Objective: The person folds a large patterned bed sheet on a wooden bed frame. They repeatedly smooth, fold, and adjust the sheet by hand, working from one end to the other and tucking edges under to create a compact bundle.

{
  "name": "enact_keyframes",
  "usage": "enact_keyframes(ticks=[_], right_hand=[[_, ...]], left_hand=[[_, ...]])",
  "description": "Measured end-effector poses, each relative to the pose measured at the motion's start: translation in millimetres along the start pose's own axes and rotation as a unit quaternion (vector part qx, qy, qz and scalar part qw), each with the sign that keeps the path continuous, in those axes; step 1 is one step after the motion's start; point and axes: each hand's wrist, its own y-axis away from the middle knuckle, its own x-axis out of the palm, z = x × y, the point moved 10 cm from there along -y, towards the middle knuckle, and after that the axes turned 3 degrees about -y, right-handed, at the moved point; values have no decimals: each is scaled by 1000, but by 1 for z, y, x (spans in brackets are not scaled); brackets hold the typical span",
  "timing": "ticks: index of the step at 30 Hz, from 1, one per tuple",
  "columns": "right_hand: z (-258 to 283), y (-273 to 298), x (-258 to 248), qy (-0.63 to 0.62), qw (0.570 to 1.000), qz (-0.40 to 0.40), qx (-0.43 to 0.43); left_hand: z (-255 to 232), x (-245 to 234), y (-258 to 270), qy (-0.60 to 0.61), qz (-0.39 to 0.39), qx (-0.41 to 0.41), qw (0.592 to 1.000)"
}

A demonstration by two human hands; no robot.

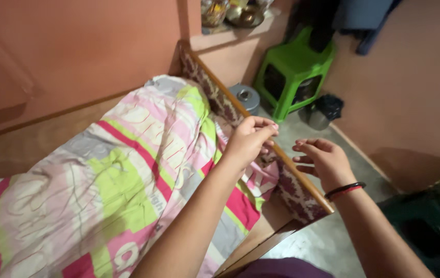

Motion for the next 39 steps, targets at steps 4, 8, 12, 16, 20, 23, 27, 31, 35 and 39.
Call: enact_keyframes(ticks=[4,8,12,16,20,23,27,31,35,39], right_hand=[[-33,-26,4,16,1000,-4,18],[-79,-61,3,6,998,11,57],[-135,-106,-7,6,996,13,89],[-190,-152,-22,84,990,14,108],[-234,-195,-25,212,971,79,83],[-259,-219,-24,325,937,122,39],[-283,-240,-3,368,903,208,-75],[-313,-260,9,485,845,218,-64],[-322,-260,42,525,798,291,-54],[-342,-261,50,507,817,275,-4]], left_hand=[[47,-23,-5,-32,0,-79,996],[90,-39,-13,3,-15,-80,997],[146,-52,-11,1,-77,-153,985],[186,-53,-14,12,-105,-226,968],[210,-66,-5,-79,-135,-245,957],[232,-66,5,-97,-170,-297,935],[253,-70,18,-96,-216,-321,917],[276,-71,25,-65,-251,-320,911],[304,-72,28,-48,-279,-331,900],[322,-69,36,-41,-289,-342,893]])
